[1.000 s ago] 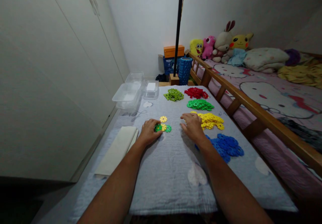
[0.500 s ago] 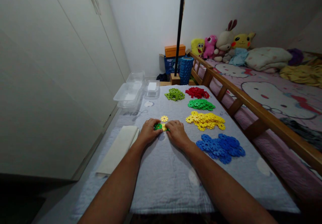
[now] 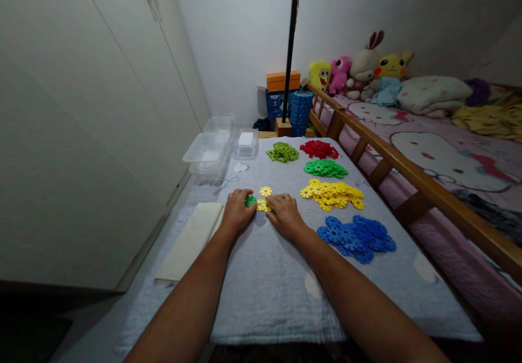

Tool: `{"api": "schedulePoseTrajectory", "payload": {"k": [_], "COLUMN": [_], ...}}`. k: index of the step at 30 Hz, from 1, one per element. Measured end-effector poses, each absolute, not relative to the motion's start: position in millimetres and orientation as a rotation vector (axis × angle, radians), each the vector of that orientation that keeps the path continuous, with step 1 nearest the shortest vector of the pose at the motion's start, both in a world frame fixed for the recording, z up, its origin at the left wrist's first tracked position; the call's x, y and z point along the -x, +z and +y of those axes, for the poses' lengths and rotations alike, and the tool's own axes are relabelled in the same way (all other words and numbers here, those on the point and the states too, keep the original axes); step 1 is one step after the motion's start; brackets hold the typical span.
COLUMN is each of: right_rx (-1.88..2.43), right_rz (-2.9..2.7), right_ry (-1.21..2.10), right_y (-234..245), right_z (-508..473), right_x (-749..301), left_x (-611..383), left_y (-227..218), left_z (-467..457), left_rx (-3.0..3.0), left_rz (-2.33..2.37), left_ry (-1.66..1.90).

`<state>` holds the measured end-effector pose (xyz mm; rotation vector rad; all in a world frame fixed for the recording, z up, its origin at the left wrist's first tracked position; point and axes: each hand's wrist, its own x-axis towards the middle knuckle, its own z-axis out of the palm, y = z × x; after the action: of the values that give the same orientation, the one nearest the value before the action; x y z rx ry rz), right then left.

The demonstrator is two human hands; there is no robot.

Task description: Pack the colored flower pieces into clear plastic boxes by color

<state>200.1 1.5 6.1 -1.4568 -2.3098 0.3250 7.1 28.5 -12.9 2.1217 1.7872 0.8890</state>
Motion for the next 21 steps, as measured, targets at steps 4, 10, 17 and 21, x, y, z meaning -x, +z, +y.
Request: {"api": "schedulePoseTrajectory", "payload": {"k": [4,10,17,21], "right_rx": [1.441,1.491,1.846,2.052], "right_rz": [-2.307,-2.172,-1.798,-1.665], "right_ry": [0.339,0.221,-0.033,-0.081], "right_y": [6,22,37,36], "right_z": [1,6,24,26], "right_x": [-200,-225,-314,-348], "left_x": [-6,-7,-9,-9], "left_y": [-16,-17,-12,-12], "left_z": [28,26,23,24], "left_rx": [-2.176,-2.177,-2.189,-2.185], "left_rz": [1.774,1.773,1.776,1.758], "left_ry": [0.822,0.701,0.656,0.664]}}
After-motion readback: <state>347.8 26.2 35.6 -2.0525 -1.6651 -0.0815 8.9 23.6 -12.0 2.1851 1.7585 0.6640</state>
